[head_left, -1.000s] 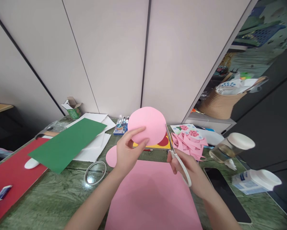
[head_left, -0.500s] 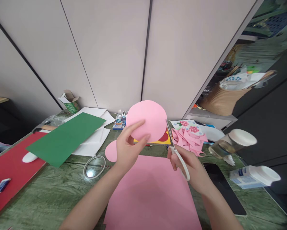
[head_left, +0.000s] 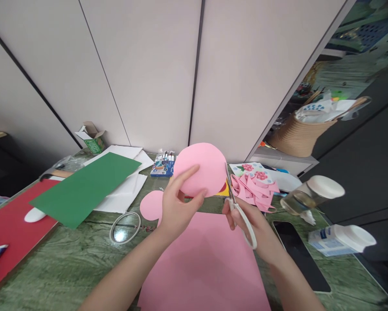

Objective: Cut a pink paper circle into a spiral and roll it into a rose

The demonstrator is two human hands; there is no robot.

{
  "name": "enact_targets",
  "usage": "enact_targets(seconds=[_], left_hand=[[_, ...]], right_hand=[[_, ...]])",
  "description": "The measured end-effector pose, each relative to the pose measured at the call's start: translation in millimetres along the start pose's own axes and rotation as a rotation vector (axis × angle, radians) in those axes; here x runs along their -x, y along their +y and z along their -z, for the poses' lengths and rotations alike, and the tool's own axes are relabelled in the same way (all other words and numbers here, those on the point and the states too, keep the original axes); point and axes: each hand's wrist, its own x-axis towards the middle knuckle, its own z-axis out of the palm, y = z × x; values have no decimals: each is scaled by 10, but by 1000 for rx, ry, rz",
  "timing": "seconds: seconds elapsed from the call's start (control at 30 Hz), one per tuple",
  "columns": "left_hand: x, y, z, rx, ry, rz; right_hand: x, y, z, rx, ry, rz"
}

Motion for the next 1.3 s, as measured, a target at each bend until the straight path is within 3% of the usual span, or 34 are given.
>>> enact_targets(seconds=[0.6, 0.93, 1.3], left_hand=[[-4, -23, -18, 107, 17, -17], [17, 59, -4, 8, 26, 34], [55, 24, -48, 106, -65, 63]], right_hand=[[1, -15, 10, -30, -2, -42], [-10, -50, -17, -11, -20, -57], [5, -55, 0, 4, 9, -69]])
